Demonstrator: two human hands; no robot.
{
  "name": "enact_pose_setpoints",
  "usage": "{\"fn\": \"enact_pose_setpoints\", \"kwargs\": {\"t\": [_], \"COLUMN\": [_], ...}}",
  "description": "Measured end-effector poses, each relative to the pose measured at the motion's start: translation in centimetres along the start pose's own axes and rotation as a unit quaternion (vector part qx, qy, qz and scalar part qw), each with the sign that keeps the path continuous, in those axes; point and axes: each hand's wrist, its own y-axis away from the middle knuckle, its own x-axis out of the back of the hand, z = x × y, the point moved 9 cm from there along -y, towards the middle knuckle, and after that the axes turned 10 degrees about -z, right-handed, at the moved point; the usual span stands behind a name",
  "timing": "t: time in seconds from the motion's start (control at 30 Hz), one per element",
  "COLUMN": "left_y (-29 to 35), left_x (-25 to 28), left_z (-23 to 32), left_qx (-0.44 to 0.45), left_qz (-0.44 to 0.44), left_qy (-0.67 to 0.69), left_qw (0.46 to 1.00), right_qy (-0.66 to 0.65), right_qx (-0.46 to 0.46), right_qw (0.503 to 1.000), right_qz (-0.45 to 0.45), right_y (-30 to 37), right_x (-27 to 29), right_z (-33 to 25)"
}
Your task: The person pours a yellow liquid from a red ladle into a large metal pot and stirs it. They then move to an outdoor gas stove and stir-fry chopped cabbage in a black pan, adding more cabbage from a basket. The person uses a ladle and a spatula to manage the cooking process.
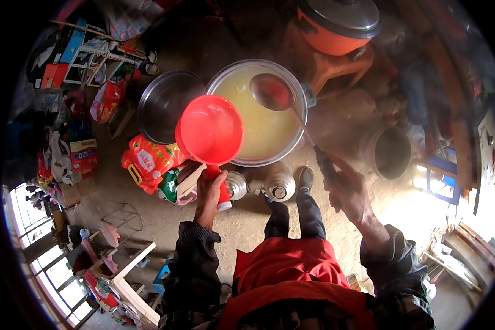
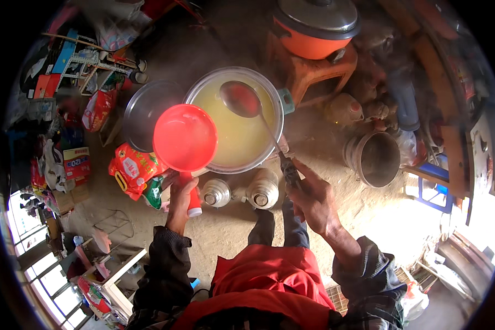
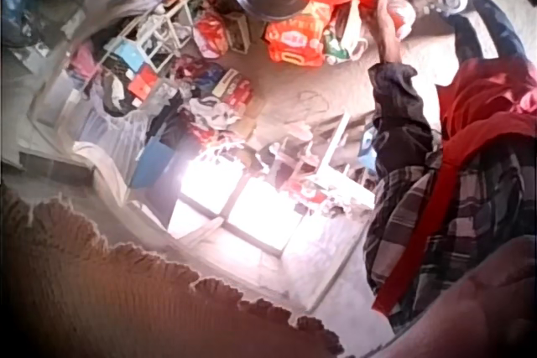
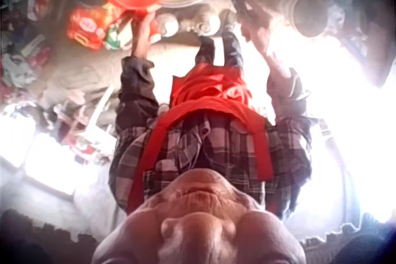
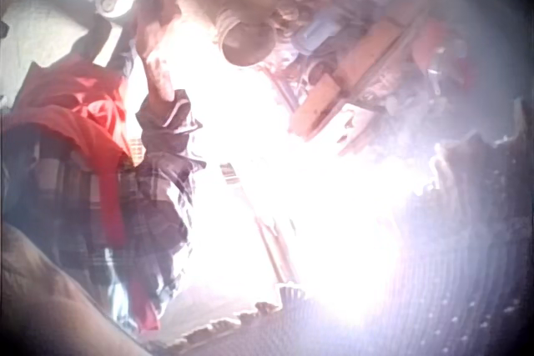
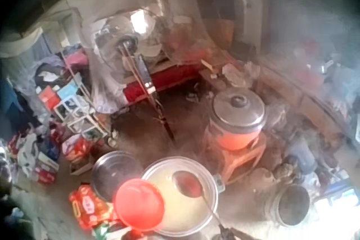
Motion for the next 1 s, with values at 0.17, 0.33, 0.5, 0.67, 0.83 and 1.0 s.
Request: {"fn": "enact_pose_setpoints", "kwargs": {"t": [0.17,0.33,0.5,0.67,0.83,1.0], "left_y": [-0.5,-2.2,-3.0,-3.3,-3.4,-4.0], "left_x": [0.7,1.4,1.1,-0.6,-2.6,-2.5], "left_z": [1.8,2.6,3.2,3.9,3.2,0.6], "left_qx": [0.031,0.037,-0.012,-0.045,-0.069,-0.079], "left_qz": [0.026,-0.024,-0.033,-0.043,-0.056,-0.061], "left_qy": [-0.091,-0.156,-0.197,-0.229,-0.142,-0.057], "left_qw": [0.995,0.987,0.98,0.971,0.986,0.993], "right_qy": [0.083,0.36,0.499,0.479,0.185,-0.018], "right_qx": [-0.023,0.242,0.322,0.272,0.12,-0.047], "right_qw": [0.996,0.901,0.804,0.833,0.972,0.986], "right_qz": [-0.015,-0.013,-0.04,-0.046,-0.085,-0.161], "right_y": [-0.6,-1.9,-5.1,-5.7,-4.9,-3.8], "right_x": [0.0,-2.0,-3.8,-3.2,-4.0,-5.1], "right_z": [0.7,-2.6,-4.0,-1.5,2.3,4.2]}}
